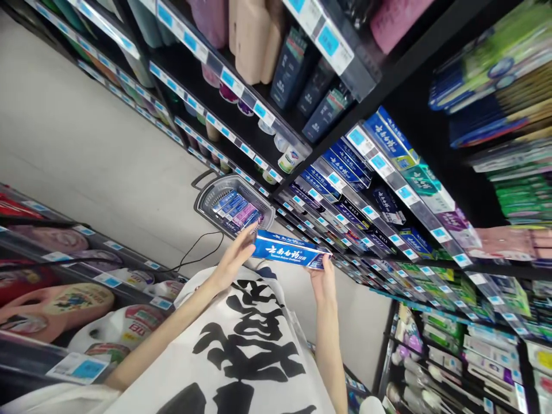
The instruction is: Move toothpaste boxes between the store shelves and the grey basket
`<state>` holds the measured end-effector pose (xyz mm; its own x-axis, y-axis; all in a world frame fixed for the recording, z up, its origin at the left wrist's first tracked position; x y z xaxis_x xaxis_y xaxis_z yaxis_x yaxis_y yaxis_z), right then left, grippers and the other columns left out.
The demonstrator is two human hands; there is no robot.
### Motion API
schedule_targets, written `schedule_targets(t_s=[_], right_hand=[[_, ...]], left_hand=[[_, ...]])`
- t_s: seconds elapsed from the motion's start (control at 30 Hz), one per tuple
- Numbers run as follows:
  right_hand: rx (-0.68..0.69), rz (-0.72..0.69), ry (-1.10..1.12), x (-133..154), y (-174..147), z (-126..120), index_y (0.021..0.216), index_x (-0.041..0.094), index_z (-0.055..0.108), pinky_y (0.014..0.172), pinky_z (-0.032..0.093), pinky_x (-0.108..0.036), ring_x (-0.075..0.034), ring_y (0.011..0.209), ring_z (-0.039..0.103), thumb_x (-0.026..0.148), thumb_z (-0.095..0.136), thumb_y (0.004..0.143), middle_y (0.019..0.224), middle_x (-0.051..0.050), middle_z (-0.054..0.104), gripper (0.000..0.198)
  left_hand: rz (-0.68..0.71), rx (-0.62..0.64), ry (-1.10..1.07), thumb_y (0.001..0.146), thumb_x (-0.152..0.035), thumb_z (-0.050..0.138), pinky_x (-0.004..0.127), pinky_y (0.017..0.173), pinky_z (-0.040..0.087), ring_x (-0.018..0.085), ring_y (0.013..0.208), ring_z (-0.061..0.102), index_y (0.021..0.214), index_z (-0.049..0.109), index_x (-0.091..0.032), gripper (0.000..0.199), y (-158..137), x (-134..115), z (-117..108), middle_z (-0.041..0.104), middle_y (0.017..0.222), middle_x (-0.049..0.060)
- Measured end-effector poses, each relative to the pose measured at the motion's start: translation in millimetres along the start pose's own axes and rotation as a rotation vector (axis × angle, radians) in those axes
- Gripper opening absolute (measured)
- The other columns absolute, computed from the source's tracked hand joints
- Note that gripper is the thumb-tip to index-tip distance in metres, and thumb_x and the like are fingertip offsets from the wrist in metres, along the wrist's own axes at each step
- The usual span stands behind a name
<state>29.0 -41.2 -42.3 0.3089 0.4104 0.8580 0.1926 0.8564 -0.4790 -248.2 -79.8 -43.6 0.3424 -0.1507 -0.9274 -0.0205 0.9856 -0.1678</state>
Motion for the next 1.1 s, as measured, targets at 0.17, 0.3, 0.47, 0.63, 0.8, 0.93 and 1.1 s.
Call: schedule_targets(t_s=[0.17, 0.3, 0.47, 0.63, 0.8, 0.93, 1.1], right_hand=[[-0.106, -0.151, 0.103, 37.6, 38.0, -11.4, 0.11, 0.021, 0.071, 0.092, 0.063, -0.039, -0.021, 0.111, 0.069, 0.053, 0.076, 0.082, 0.115, -0.008, 0.075, 0.044], [-0.107, -0.312, 0.229, 71.8, 71.3, -17.2, 0.107, 0.02, 0.071, 0.108, 0.054, -0.038, -0.017, 0.125, 0.063, 0.046, 0.068, 0.09, 0.124, -0.006, 0.072, 0.031], [-0.095, -0.395, 0.308, 89.8, 103.0, -23.7, 0.107, 0.018, 0.071, 0.116, 0.048, -0.036, -0.015, 0.128, 0.061, 0.037, 0.063, 0.095, 0.125, -0.006, 0.072, 0.024], [-0.114, -0.433, 0.36, 103.6, 125.1, -38.4, 0.103, 0.017, 0.07, 0.114, 0.049, -0.038, -0.016, 0.119, 0.067, 0.036, 0.07, 0.09, 0.121, -0.006, 0.073, 0.023], [-0.048, -0.555, 0.34, 137.8, 154.1, -41.9, 0.102, 0.019, 0.066, 0.109, 0.053, -0.045, -0.016, 0.108, 0.07, 0.026, 0.079, 0.08, 0.113, -0.003, 0.074, 0.027], [-0.031, -0.565, 0.254, 161.5, 182.9, -39.4, 0.103, 0.019, 0.063, 0.106, 0.055, -0.046, -0.017, 0.109, 0.069, 0.027, 0.081, 0.078, 0.117, -0.005, 0.071, 0.032], [0.023, -0.631, 0.093, 180.9, 217.8, -36.4, 0.101, 0.018, 0.061, 0.106, 0.055, -0.046, -0.019, 0.116, 0.065, 0.037, 0.084, 0.076, 0.12, -0.009, 0.068, 0.039]], left_hand=[[-0.047, 0.038, 0.056, 0.096, -0.049, 0.053, 0.036, 0.088, 0.051, 0.023, 0.099, 0.068, 0.147, 0.046, -0.021, 0.059, 7.0, 10.0, -15.7, 0.068, 0.123, 0.012], [-0.085, 0.149, 0.256, 0.095, -0.05, 0.052, 0.036, 0.09, 0.051, 0.022, 0.098, 0.068, 0.134, 0.057, -0.02, 0.049, 10.5, 17.7, -23.6, 0.07, 0.116, 0.01], [-0.138, 0.297, 0.444, 0.096, -0.051, 0.049, 0.037, 0.095, 0.051, 0.023, 0.103, 0.067, 0.128, 0.06, -0.02, 0.046, 9.6, 26.5, -17.2, 0.07, 0.118, 0.01], [-0.12, 0.399, 0.593, 0.098, -0.048, 0.046, 0.035, 0.091, 0.054, 0.021, 0.103, 0.067, 0.124, 0.062, -0.022, 0.04, 4.3, 31.7, -3.6, 0.067, 0.126, 0.009], [-0.132, 0.451, 0.665, 0.098, -0.046, 0.045, 0.034, 0.09, 0.055, 0.02, 0.103, 0.067, 0.124, 0.063, -0.023, 0.039, 6.3, 35.7, 6.1, 0.065, 0.127, 0.008], [-0.109, 0.41, 0.668, 0.098, -0.046, 0.046, 0.034, 0.091, 0.054, 0.021, 0.104, 0.067, 0.124, 0.063, -0.02, 0.041, 17.3, 40.4, 20.8, 0.066, 0.126, 0.01], [-0.036, 0.406, 0.664, 0.099, -0.046, 0.045, 0.032, 0.094, 0.051, 0.02, 0.103, 0.067, 0.128, 0.061, -0.021, 0.042, 33.0, 44.9, 42.0, 0.065, 0.126, 0.009]])
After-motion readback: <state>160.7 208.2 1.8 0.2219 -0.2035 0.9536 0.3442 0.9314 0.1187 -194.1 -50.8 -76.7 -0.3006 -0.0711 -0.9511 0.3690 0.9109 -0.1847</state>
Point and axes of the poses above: each hand's wrist, its own y-axis towards the middle knuckle, its own z-axis out of the palm, x = y × z, the point moved 4 cm from there along y, towards the middle knuckle
